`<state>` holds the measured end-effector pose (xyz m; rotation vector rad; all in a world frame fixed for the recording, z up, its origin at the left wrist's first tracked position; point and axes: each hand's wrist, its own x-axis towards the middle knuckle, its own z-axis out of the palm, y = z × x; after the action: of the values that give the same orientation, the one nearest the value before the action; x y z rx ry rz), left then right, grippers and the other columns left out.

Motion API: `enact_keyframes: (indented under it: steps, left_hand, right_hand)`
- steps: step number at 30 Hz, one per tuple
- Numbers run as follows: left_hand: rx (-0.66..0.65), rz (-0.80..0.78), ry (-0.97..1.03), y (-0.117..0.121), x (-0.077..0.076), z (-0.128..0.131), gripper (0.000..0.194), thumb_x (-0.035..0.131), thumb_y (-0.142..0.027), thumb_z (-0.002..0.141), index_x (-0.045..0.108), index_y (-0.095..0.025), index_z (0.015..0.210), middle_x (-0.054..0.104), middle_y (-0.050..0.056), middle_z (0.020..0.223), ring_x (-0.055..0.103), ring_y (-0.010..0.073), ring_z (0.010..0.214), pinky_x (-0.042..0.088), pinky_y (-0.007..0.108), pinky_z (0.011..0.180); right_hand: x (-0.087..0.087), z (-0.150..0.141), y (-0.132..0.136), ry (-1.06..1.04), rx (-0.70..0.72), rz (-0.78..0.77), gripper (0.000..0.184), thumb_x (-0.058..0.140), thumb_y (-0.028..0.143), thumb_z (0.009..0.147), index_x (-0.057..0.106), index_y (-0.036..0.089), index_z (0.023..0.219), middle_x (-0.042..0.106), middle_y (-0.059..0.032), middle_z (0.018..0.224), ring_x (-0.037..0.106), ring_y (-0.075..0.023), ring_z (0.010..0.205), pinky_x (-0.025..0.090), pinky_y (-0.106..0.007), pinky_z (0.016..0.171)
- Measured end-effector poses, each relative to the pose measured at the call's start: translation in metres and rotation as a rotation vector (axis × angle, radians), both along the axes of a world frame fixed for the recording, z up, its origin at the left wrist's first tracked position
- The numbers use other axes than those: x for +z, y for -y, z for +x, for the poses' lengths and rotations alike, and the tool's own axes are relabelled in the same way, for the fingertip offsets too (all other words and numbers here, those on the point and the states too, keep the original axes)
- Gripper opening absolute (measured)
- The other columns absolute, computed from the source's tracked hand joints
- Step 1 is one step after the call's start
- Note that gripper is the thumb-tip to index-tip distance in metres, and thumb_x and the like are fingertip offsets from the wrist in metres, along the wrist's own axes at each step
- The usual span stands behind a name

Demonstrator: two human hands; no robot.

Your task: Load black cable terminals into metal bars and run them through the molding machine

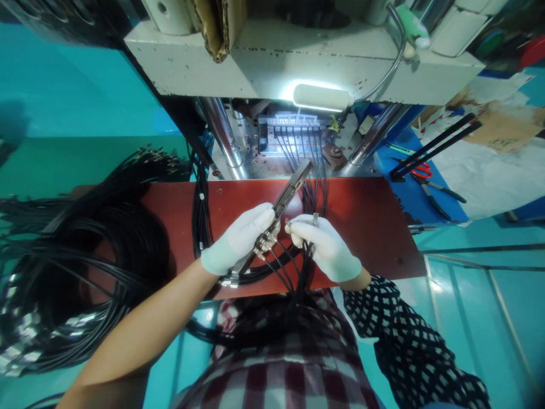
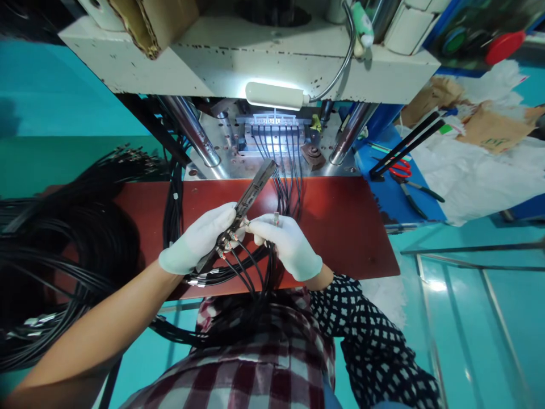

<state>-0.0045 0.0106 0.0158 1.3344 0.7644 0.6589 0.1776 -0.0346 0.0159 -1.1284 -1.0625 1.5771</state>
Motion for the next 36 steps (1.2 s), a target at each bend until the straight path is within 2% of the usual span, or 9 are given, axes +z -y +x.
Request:
enact_keyframes:
  steps: [4,11,16,18,22,25,29,33,36]
  left_hand:
    - [-0.001,0.009,0.007,0.001,-0.002,0.0,0.038,0.047,-0.05,0.099,0.049,-0.018,0.08,0.051,-0.001,0.07,0.043,0.0094,0.055,0.036,0.024,0.048]
    - [0.062,-0.019,-0.025,0.008,0.0,0.004,0.036,0.048,-0.051,0.098,0.046,-0.02,0.081,0.05,-0.002,0.067,0.044,0.0107,0.054,0.036,0.025,0.049]
    - [0.145,0.233,-0.274,0.011,-0.007,0.008,0.033,0.043,-0.048,0.1,0.042,-0.021,0.082,0.044,-0.005,0.064,0.042,0.0106,0.055,0.036,0.025,0.054]
    - [0.144,0.289,-0.33,0.011,-0.007,0.008,0.031,0.043,-0.047,0.1,0.042,-0.021,0.083,0.044,-0.006,0.063,0.042,0.0105,0.055,0.037,0.025,0.054]
    - [0.078,0.134,-0.215,0.005,-0.002,0.003,0.035,0.045,-0.049,0.099,0.043,-0.02,0.081,0.047,-0.005,0.065,0.045,0.0092,0.052,0.04,0.022,0.049]
    - [0.051,0.019,-0.067,-0.001,0.003,-0.003,0.036,0.048,-0.051,0.098,0.048,-0.018,0.083,0.049,-0.004,0.067,0.046,0.0079,0.051,0.041,0.02,0.045]
    - [0.045,-0.069,0.03,-0.006,0.004,-0.011,0.036,0.051,-0.052,0.096,0.053,-0.016,0.09,0.052,-0.002,0.069,0.046,0.007,0.048,0.038,0.018,0.04]
    - [0.056,-0.112,0.096,-0.009,0.0,-0.014,0.036,0.053,-0.053,0.095,0.053,-0.017,0.093,0.053,0.0,0.074,0.047,0.0074,0.05,0.037,0.017,0.038]
    - [0.033,-0.118,0.092,-0.009,-0.001,-0.015,0.037,0.052,-0.054,0.095,0.053,-0.017,0.094,0.053,0.0,0.071,0.046,0.0074,0.049,0.036,0.018,0.039]
  right_hand:
    - [0.009,-0.01,-0.003,0.226,-0.131,0.054,0.016,0.068,0.028,0.078,0.059,0.017,0.07,0.056,0.0032,0.065,0.047,-0.0106,0.062,0.037,-0.026,0.061]
    - [0.008,-0.017,0.0,0.291,-0.135,0.07,0.019,0.063,0.029,0.078,0.051,0.019,0.067,0.05,0.0057,0.061,0.044,-0.0097,0.058,0.037,-0.025,0.058]
    - [-0.002,-0.02,0.002,0.416,-0.17,0.086,0.017,0.061,0.027,0.081,0.051,0.02,0.069,0.049,0.0065,0.06,0.043,-0.0094,0.058,0.037,-0.024,0.058]
    - [-0.004,-0.017,0.001,0.422,-0.132,0.08,0.019,0.061,0.029,0.083,0.051,0.019,0.069,0.05,0.0064,0.06,0.044,-0.0095,0.058,0.038,-0.025,0.058]
    - [0.001,-0.003,0.0,0.281,-0.01,0.055,0.019,0.068,0.035,0.081,0.065,0.016,0.087,0.066,0.0001,0.08,0.059,-0.0129,0.074,0.048,-0.027,0.071]
    - [0.006,0.011,0.004,0.252,-0.019,0.021,0.03,0.077,0.032,0.074,0.066,0.016,0.096,0.07,-0.0033,0.091,0.064,-0.0154,0.083,0.051,-0.03,0.079]
    - [0.004,0.021,0.011,0.188,-0.031,0.013,0.021,0.075,0.028,0.076,0.065,0.016,0.089,0.069,-0.0018,0.081,0.063,-0.0133,0.071,0.052,-0.029,0.071]
    - [0.0,0.019,0.013,0.169,-0.071,0.044,0.021,0.074,0.029,0.077,0.07,0.016,0.094,0.072,-0.0052,0.091,0.066,-0.0158,0.08,0.054,-0.031,0.076]
    - [0.001,0.017,0.014,0.184,-0.021,0.041,0.02,0.071,0.033,0.08,0.073,0.016,0.092,0.072,-0.0044,0.088,0.061,-0.0131,0.071,0.052,-0.029,0.069]
